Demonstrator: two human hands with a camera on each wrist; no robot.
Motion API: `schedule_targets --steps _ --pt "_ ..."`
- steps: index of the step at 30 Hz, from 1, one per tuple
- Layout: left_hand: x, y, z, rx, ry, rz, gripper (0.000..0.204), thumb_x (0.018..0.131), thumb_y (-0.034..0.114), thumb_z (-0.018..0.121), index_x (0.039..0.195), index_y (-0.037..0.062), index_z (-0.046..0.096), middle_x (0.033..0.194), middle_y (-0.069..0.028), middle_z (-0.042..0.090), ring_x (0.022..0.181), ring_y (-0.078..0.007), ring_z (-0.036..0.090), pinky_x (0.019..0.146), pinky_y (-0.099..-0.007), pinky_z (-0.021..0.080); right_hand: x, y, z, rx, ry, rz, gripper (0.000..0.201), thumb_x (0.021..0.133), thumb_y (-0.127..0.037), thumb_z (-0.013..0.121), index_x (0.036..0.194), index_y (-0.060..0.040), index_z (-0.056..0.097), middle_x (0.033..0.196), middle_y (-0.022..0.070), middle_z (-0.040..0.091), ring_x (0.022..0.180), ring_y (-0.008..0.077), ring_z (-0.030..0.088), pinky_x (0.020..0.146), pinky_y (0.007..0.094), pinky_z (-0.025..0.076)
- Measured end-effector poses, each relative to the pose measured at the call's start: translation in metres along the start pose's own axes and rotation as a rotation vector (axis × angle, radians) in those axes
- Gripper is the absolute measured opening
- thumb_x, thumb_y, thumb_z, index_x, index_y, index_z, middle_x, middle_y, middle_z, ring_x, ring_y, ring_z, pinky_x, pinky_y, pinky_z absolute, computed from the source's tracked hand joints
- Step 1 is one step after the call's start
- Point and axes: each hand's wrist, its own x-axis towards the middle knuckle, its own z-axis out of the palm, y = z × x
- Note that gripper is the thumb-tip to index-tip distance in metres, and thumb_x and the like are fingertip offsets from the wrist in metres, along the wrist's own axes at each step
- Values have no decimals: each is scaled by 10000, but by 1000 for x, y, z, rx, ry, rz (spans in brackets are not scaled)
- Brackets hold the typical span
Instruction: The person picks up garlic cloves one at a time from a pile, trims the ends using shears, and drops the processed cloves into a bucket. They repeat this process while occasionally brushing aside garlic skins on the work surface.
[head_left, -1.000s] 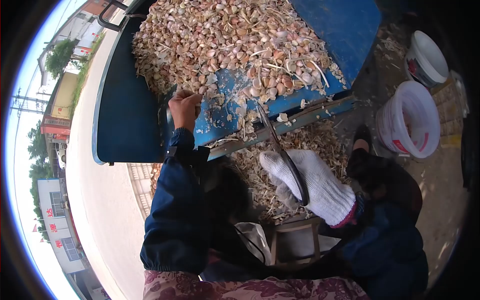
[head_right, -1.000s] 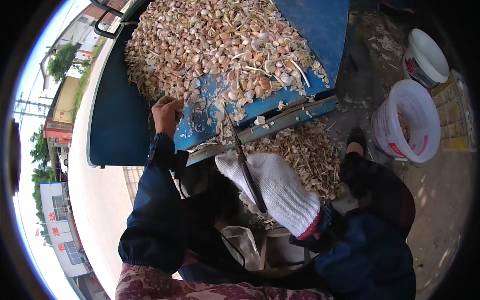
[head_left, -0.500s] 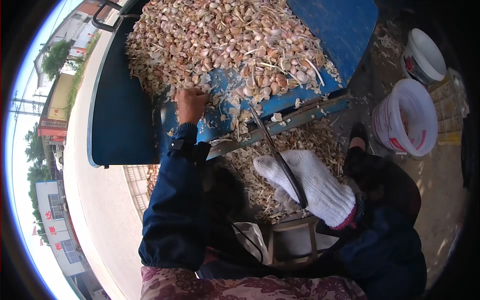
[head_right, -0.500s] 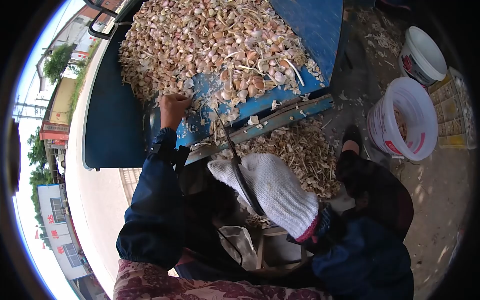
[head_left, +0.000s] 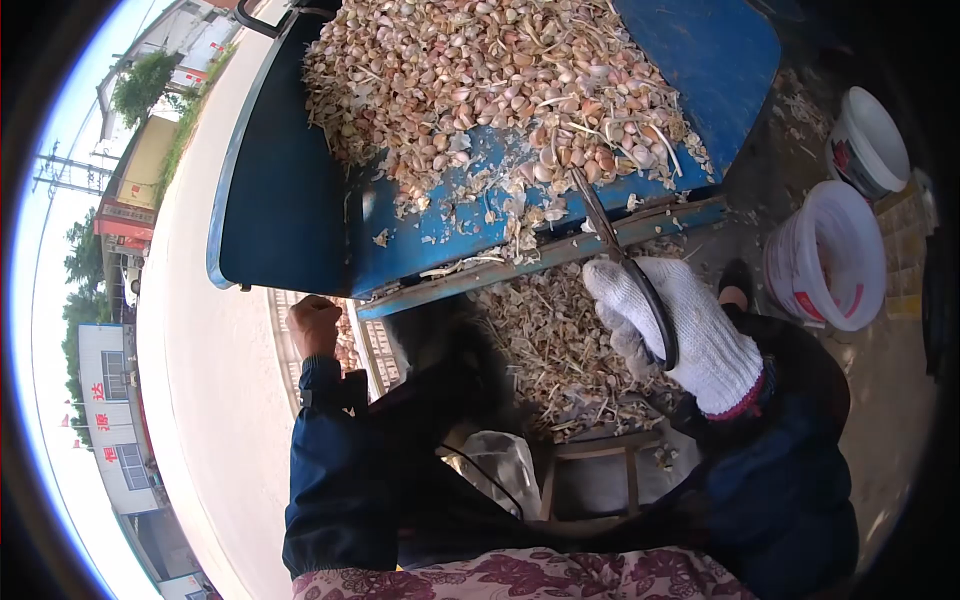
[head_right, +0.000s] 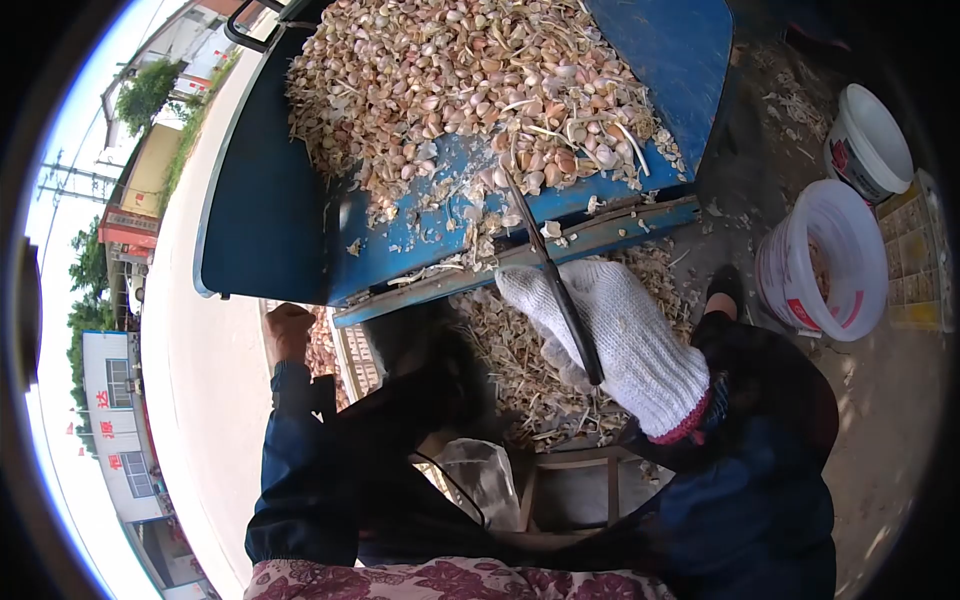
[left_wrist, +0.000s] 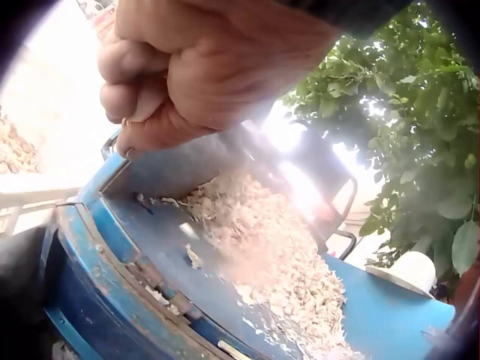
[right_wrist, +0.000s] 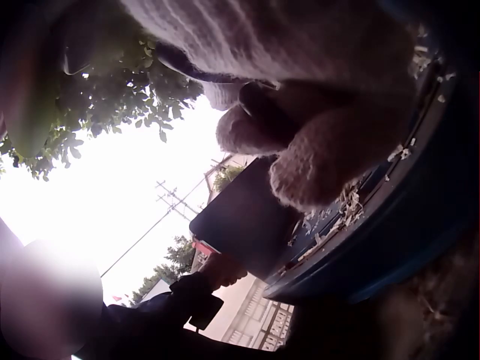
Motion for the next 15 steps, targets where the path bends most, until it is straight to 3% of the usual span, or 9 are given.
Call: schedule_targets --steps 3,4,5,7,9,10,12,13,15 --pt "8 -96 -8 418 126 63 444 691 217 801 1032 -39 681 919 -178 697 865 -275 669 733 -349 537 -5 -9 -2 67 82 56 417 897 -472 610 777 -78 547 595 -17 490 465 77 491 406 219 388" --pt "17 -117 -5 359 36 49 605 719 326 800 1141 -68 623 1042 -210 669 1017 -299 633 806 -372 526 -6 -10 -2 58 93 -1 424 902 -470 604 772 -70 547 593 -12 496 465 82 497 402 218 387" --pt "23 -118 3 448 91 203 468 763 304 757 1076 -34 670 977 -174 691 932 -252 662 757 -348 528 -5 -12 -1 56 94 -7 424 902 -470 604 772 -70 547 593 -12 496 465 82 497 402 218 387" --pt "25 -46 10 70 -133 142 301 815 239 695 996 -1 703 914 -141 702 859 -224 676 735 -310 516 -2 -14 0 13 99 -54 429 902 -467 605 776 -62 545 588 -11 494 459 84 496 402 220 391" --pt "4 69 24 -28 -48 194 163 828 136 648 917 18 716 837 -117 700 785 -205 680 713 -273 500 2 -13 3 26 90 -16 399 910 -429 611 788 -55 546 610 -16 500 486 76 507 409 217 396" --pt "18 82 49 -69 71 433 199 822 109 638 987 12 692 934 -150 689 864 -239 676 773 -301 505 9 -5 3 63 53 -13 375 913 -404 615 795 -55 547 625 -21 503 504 69 512 414 213 398" --pt "40 127 76 -103 -37 639 473 818 149 658 1259 31 535 1272 -217 533 1133 -372 549 928 -373 451 14 0 5 45 50 12 309 923 -341 621 811 -62 553 663 -32 509 549 53 517 421 205 393" --pt "58 138 98 -119 -36 622 557 821 247 671 1307 49 486 1332 -222 473 1201 -392 485 970 -393 420 19 5 9 84 67 -45 423 872 -430 673 672 -82 540 484 -15 471 371 78 451 347 222 339" --pt "66 153 128 -141 -40 610 649 824 345 684 1355 67 436 1391 -226 413 1269 -412 420 1012 -412 390 14 -4 13 56 109 40 425 870 -423 679 666 -75 545 483 -20 469 370 79 452 346 223 338"
